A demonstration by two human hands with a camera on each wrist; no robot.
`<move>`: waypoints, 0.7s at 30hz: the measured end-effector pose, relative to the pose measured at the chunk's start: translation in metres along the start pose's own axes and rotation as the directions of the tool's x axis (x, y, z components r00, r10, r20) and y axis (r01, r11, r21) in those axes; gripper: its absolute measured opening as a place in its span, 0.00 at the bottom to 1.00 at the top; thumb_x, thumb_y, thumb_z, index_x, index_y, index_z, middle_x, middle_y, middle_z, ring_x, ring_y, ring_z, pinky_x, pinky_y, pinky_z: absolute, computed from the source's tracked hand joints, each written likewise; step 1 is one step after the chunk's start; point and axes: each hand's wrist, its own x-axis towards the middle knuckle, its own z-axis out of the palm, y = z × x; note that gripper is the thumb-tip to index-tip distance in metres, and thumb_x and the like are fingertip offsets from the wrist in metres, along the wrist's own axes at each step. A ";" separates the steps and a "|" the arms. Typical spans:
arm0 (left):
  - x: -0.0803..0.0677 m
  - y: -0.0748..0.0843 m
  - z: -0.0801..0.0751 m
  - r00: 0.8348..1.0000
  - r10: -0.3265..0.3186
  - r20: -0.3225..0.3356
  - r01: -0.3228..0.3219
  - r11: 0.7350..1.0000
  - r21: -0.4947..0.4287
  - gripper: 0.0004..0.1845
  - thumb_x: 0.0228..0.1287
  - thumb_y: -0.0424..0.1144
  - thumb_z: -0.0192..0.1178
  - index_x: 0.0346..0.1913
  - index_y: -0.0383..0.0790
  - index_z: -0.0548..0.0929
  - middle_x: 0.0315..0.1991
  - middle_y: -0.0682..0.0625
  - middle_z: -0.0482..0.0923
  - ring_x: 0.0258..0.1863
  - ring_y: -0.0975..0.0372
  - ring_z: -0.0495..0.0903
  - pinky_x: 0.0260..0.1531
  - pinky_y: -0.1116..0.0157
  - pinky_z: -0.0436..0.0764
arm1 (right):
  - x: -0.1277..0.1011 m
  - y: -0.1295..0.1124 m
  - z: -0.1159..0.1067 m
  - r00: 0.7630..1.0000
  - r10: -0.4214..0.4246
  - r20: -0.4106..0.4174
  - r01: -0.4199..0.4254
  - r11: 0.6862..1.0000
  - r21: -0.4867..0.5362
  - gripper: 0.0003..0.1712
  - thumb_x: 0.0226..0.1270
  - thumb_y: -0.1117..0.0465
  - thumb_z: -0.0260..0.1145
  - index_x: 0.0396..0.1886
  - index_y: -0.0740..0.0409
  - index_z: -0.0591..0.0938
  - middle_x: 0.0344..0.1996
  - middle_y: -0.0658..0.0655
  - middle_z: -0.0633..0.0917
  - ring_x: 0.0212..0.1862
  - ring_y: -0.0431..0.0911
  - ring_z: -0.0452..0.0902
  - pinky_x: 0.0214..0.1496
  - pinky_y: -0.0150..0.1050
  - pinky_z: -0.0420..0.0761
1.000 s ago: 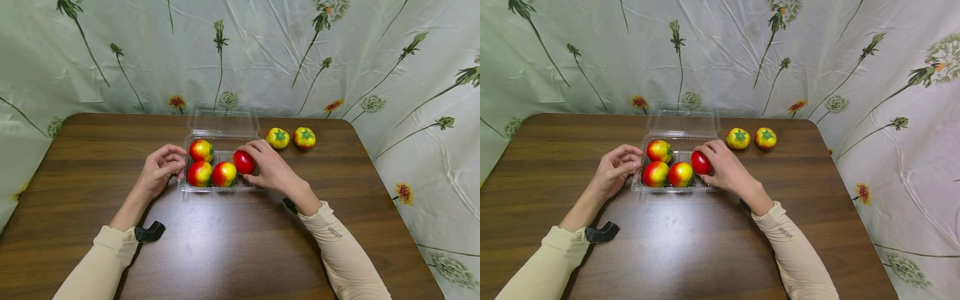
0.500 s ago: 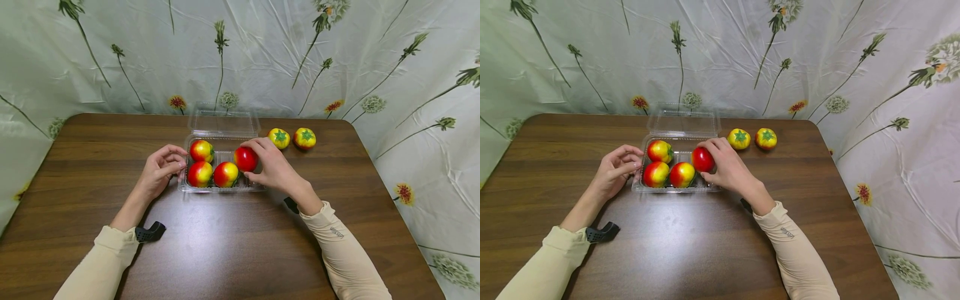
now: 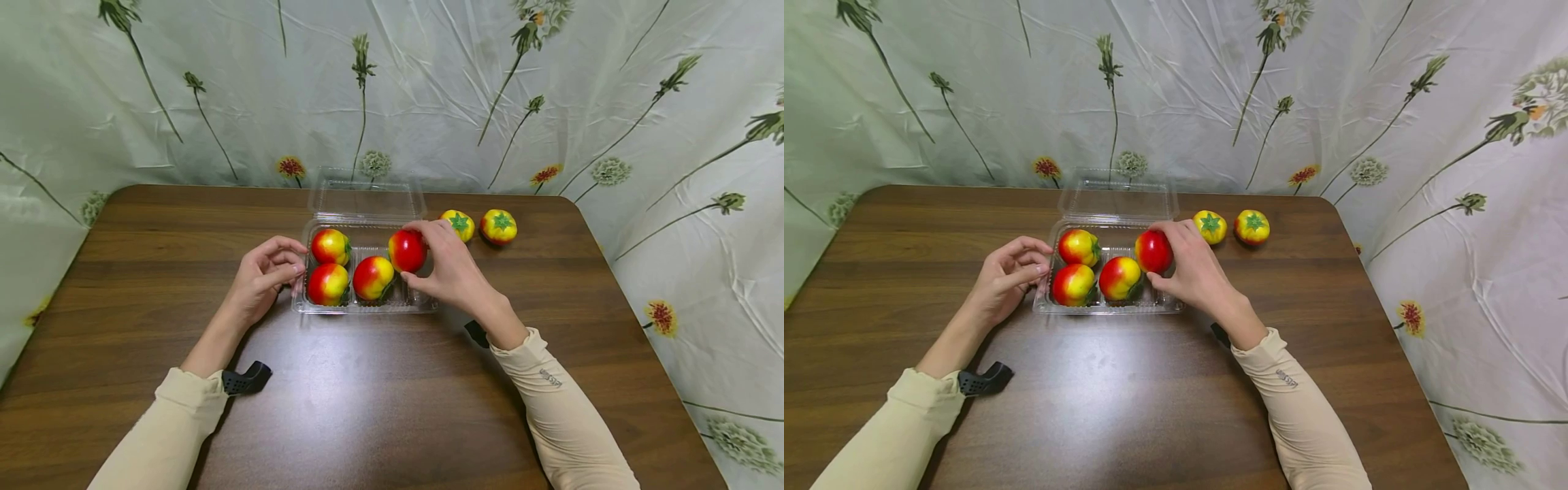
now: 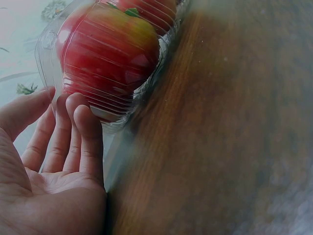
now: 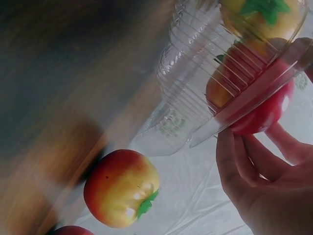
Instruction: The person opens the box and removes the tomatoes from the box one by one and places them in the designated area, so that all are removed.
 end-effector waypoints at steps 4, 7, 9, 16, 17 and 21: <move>0.000 0.000 0.000 1.000 0.000 0.006 0.000 1.000 0.001 0.12 0.65 0.18 0.52 0.51 0.25 0.73 0.31 0.44 0.81 0.18 0.56 0.76 0.18 0.67 0.80 | 0.000 0.002 0.001 0.999 -0.018 -0.030 0.018 1.000 0.000 0.41 0.49 0.54 0.78 0.64 0.56 0.73 0.57 0.54 0.79 0.56 0.50 0.69 0.58 0.45 0.74; 0.001 0.000 0.000 1.000 0.004 0.018 -0.004 1.000 -0.007 0.13 0.65 0.17 0.52 0.51 0.24 0.73 0.31 0.43 0.81 0.18 0.56 0.76 0.17 0.67 0.80 | -0.001 0.003 0.001 0.999 -0.015 -0.043 0.015 1.000 -0.007 0.42 0.50 0.54 0.78 0.66 0.53 0.74 0.57 0.54 0.78 0.57 0.50 0.68 0.57 0.45 0.75; 0.001 0.000 0.000 1.000 0.004 0.019 -0.003 1.000 -0.009 0.13 0.65 0.17 0.52 0.51 0.24 0.73 0.32 0.43 0.81 0.18 0.56 0.76 0.18 0.67 0.80 | -0.001 0.003 0.002 0.999 -0.012 -0.049 0.012 1.000 -0.007 0.41 0.50 0.53 0.77 0.66 0.52 0.74 0.57 0.54 0.78 0.57 0.49 0.68 0.56 0.44 0.76; 0.001 0.000 0.000 1.000 -0.001 0.006 0.001 1.000 -0.004 0.13 0.65 0.17 0.52 0.51 0.23 0.72 0.31 0.43 0.81 0.18 0.56 0.76 0.17 0.66 0.79 | -0.001 0.004 0.002 0.999 -0.001 -0.052 0.002 1.000 0.016 0.38 0.49 0.54 0.77 0.62 0.52 0.74 0.56 0.53 0.77 0.58 0.48 0.68 0.57 0.44 0.77; 0.001 0.000 0.000 1.000 -0.002 0.005 0.002 1.000 -0.003 0.13 0.65 0.17 0.52 0.51 0.23 0.72 0.31 0.43 0.81 0.18 0.56 0.76 0.17 0.66 0.79 | -0.001 0.004 0.002 0.999 0.002 -0.053 -0.001 1.000 0.017 0.39 0.49 0.54 0.78 0.62 0.53 0.74 0.56 0.53 0.76 0.58 0.48 0.68 0.57 0.44 0.77; 0.001 0.000 0.000 1.000 -0.001 0.004 0.001 1.000 -0.004 0.13 0.65 0.17 0.52 0.51 0.23 0.72 0.31 0.43 0.81 0.18 0.56 0.76 0.17 0.66 0.79 | -0.001 0.004 0.002 0.998 0.023 -0.060 -0.022 1.000 0.017 0.42 0.47 0.53 0.78 0.63 0.55 0.71 0.57 0.55 0.76 0.58 0.49 0.69 0.56 0.43 0.78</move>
